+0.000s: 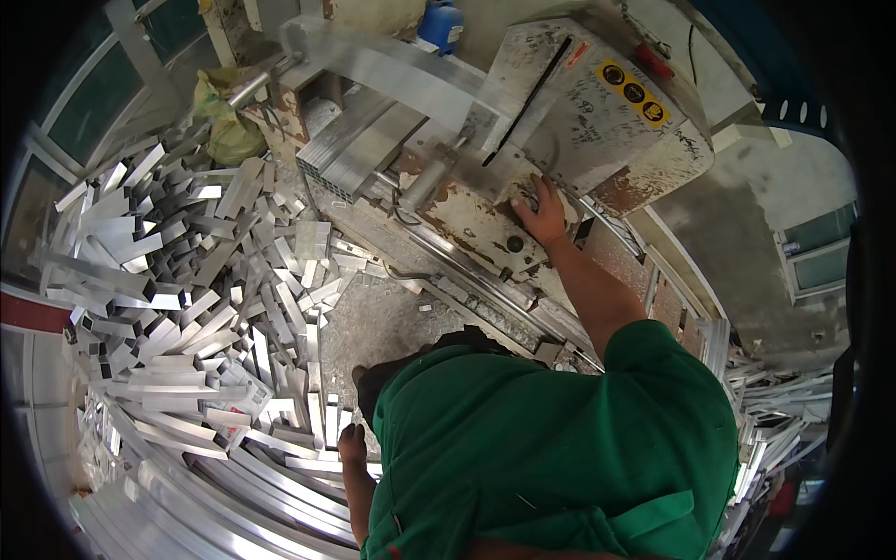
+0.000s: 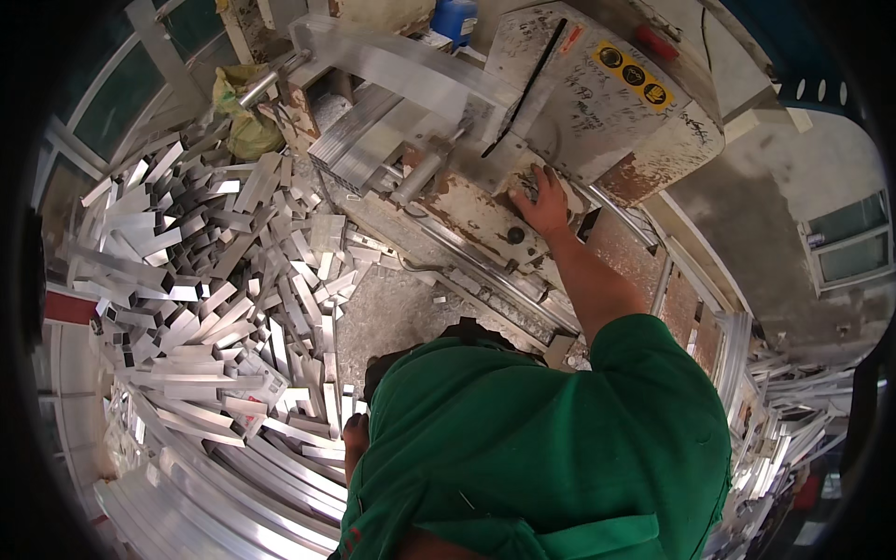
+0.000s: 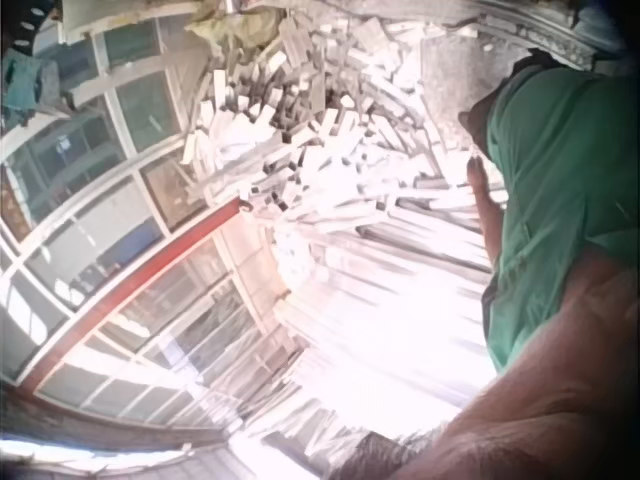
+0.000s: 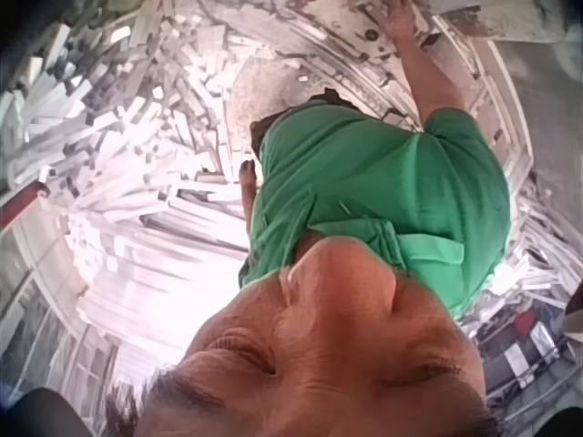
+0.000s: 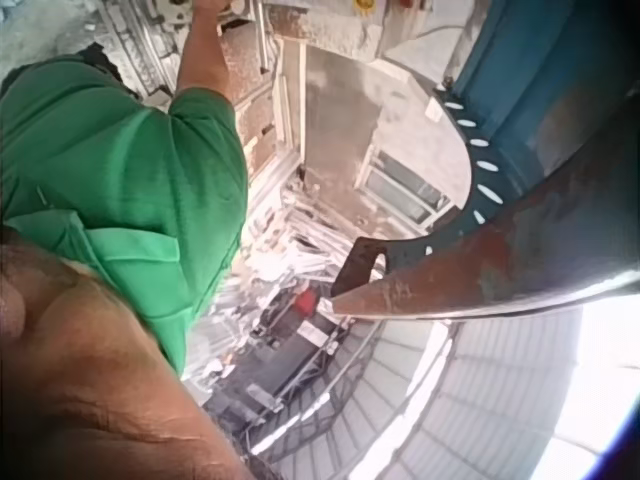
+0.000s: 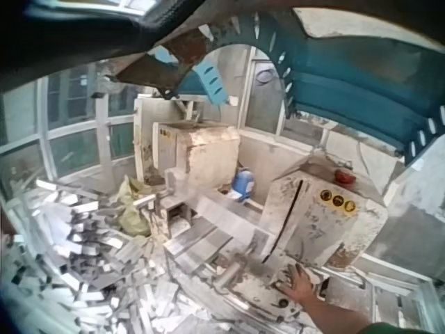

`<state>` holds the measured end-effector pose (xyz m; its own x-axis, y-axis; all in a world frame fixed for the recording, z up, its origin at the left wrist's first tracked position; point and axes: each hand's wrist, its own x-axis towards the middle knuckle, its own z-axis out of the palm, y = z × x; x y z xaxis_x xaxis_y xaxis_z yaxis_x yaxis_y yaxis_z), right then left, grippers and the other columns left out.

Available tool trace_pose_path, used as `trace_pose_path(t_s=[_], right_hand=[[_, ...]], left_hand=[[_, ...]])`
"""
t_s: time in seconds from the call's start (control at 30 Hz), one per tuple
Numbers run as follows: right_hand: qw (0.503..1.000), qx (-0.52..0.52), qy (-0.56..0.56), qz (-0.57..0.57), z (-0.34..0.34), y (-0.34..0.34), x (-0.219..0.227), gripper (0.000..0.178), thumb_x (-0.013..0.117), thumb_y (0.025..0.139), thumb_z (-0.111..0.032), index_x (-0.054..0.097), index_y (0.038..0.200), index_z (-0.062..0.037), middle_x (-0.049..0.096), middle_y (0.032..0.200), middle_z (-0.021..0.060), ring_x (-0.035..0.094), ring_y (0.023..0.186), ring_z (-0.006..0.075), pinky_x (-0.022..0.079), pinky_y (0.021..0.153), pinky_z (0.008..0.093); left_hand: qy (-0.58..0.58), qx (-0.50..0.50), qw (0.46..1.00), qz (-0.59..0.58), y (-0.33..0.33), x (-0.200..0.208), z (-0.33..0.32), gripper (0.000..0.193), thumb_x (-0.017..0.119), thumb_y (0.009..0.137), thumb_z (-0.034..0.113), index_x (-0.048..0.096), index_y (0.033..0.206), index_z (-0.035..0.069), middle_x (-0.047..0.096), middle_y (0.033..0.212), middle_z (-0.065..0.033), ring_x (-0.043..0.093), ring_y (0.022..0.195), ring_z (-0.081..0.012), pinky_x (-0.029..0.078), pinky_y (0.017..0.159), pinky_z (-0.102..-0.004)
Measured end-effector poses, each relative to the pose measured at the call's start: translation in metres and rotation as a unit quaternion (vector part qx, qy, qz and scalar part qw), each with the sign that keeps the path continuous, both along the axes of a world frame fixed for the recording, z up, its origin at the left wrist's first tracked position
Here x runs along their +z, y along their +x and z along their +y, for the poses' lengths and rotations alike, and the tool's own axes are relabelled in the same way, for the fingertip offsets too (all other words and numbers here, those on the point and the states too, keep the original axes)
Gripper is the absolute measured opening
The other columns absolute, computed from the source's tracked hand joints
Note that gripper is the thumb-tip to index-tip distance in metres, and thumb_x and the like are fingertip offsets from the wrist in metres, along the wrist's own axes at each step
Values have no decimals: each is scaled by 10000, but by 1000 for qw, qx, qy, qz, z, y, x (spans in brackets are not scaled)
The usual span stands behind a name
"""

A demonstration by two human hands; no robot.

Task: The person picks up long metal profiles, places them into a cutting machine, and operates the controls to cut them. The cut pieces fall into a pile on the floor. The person repeats this process with several profiles.

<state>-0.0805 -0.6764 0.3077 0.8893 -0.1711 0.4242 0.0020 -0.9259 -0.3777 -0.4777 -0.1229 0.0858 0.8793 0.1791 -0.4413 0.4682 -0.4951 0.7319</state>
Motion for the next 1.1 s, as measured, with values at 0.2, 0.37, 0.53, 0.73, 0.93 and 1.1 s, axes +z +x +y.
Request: trace_pose_path(t_s=[0.2,0.37,0.53,0.73,0.93,1.1], right_hand=[[992,-6,-103,77,11,9,19,699,668,842,-552,516,1393,-150,492,1390,217,469,1268,403,358,1053,543],[989,61,-135,17,-30,30,-18,503,689,859,-440,622,1232,-109,612,1178,174,570,1065,408,478,881,528],[974,120,-193,-10,-47,35,-30,389,674,870,-377,629,1152,-112,604,1071,173,610,951,398,515,766,499],[969,158,-186,-30,-28,36,-29,352,655,881,-326,611,1163,-120,589,1087,185,606,906,432,512,736,505],[987,120,-82,-71,-71,52,-54,307,633,900,-249,601,1152,-77,599,999,129,611,843,336,507,682,462],[942,108,317,29,40,29,61,270,641,883,-150,574,1126,-54,589,945,60,562,757,177,473,638,323]], left_hand=[[-41,82,992,89,15,18,-4,270,571,897,230,608,884,-37,628,897,-245,583,856,-433,437,774,-490],[13,68,991,111,-2,20,-13,351,585,866,327,596,854,-23,620,933,-278,564,901,-483,452,805,-502],[15,61,980,190,-7,32,-34,520,609,880,385,642,1170,-45,647,1188,-268,594,1162,-413,474,981,-438],[-7,139,979,152,-12,22,-63,551,657,875,379,618,1227,-43,654,1198,-259,619,1157,-377,491,981,-419],[-27,174,981,79,21,42,-69,512,664,871,361,635,1205,-27,653,1195,-257,617,1157,-377,486,985,-417],[-114,276,945,-133,123,177,-73,415,650,930,237,597,1262,-6,675,1183,-204,670,1088,-302,516,941,-383]])
